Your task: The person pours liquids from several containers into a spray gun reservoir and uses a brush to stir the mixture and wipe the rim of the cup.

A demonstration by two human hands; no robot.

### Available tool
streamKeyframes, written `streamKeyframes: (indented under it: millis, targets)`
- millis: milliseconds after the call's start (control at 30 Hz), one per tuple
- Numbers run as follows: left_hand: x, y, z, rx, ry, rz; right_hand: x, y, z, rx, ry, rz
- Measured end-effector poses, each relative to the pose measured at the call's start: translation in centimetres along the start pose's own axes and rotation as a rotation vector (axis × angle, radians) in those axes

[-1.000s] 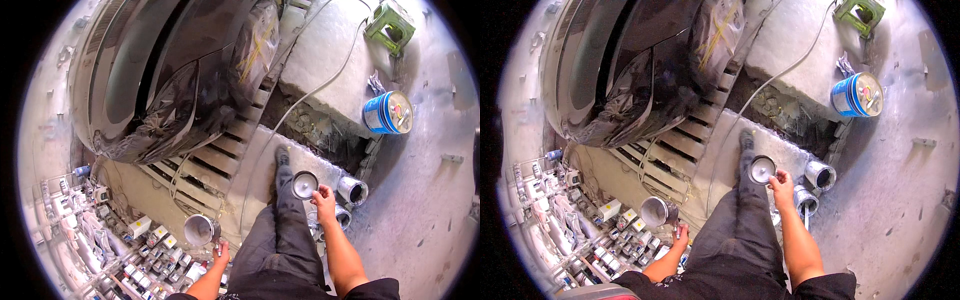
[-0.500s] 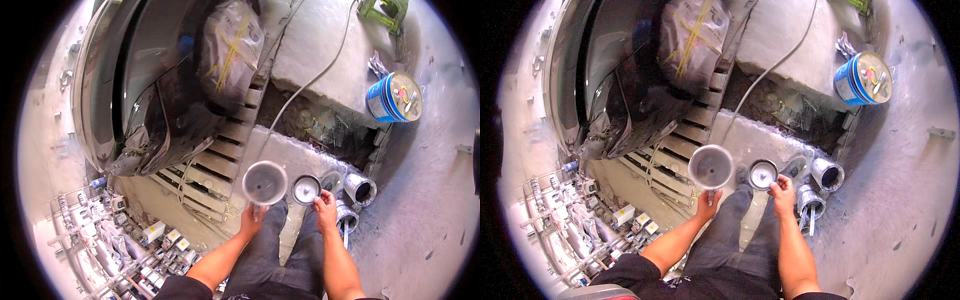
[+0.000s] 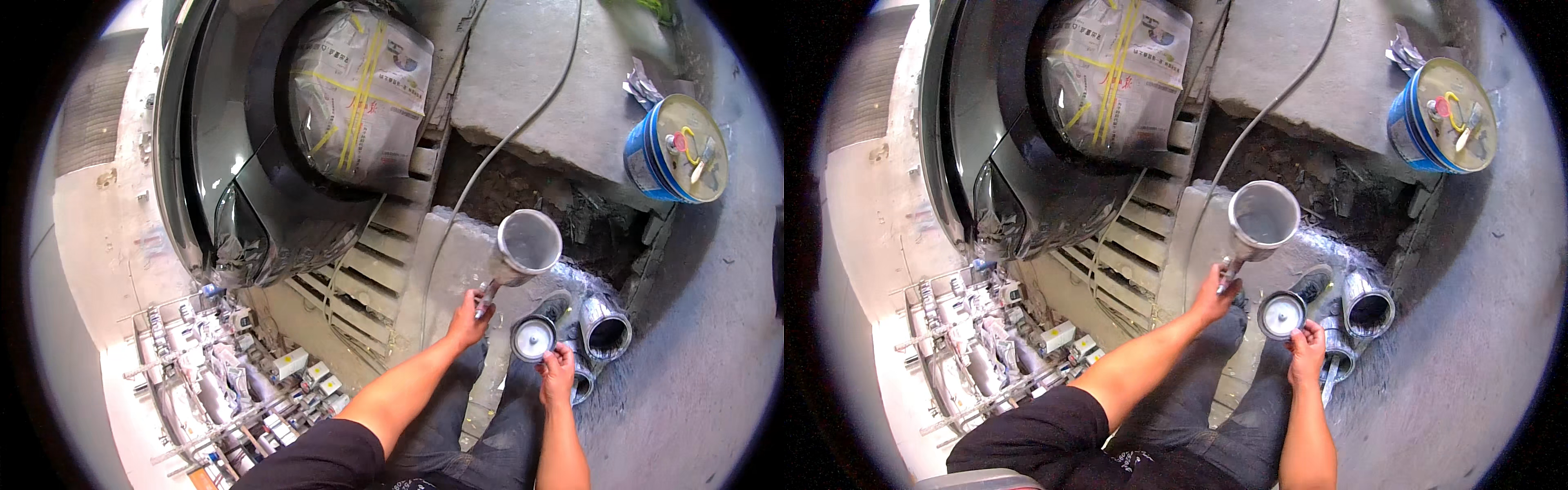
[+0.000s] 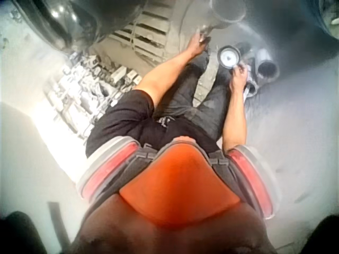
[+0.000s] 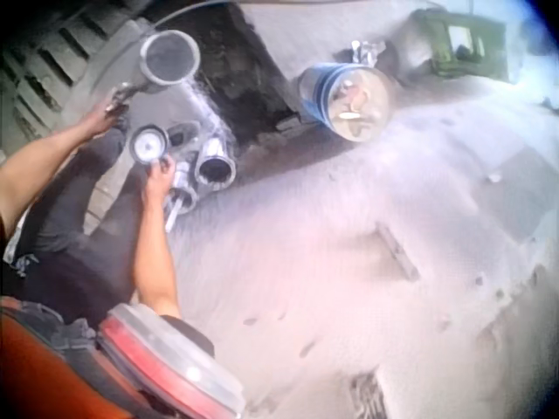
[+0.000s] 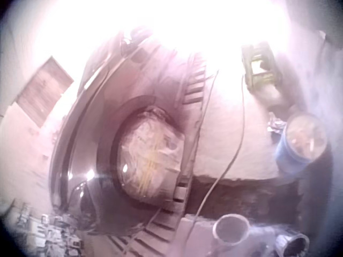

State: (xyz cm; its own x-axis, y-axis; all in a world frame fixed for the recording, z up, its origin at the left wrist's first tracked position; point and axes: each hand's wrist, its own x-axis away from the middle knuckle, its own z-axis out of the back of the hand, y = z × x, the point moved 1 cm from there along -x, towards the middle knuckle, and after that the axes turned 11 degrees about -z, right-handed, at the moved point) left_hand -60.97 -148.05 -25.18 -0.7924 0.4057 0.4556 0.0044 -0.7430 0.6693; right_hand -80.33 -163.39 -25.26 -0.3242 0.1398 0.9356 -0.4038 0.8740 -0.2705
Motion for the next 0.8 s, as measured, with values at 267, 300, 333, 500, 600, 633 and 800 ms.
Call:
streamKeyframes:
  millis: [267, 300, 333, 500, 600, 633, 800]
  targets:
    - [-4.9, 0.3, -5.2, -0.075, -0.096, -0.041, -1.3, 1.1, 1.3, 0.011, 0.013, -0.088]
    - [-5.6, 0.1, -6.0, -0.055, -0.102, -0.042, -1.6, 1.2, 1.4, 0.014, 0.008, -0.092]
    - [-6.1, -0.1, -6.7, -0.036, -0.109, -0.044, -1.9, 1.4, 1.5, 0.020, 0.004, -0.095]
    - [-8.0, -1.5, -10.3, -0.091, -0.194, -0.148, -2.3, 1.9, 2.4, -0.023, 0.074, -0.108]
    - [-8.5, -3.2, -11.4, -0.017, -0.292, -0.094, -2.4, 2.5, 2.6, 0.042, 0.106, -0.132]
    - [-8.5, -2.7, -11.4, -0.108, -0.247, -0.161, -2.5, 2.9, 2.6, 0.032, 0.113, -0.151]
    - [-9.0, -1.4, -10.8, -0.155, -0.294, 0.080, -2.5, 3.9, 1.5, 0.006, 0.057, -0.135]
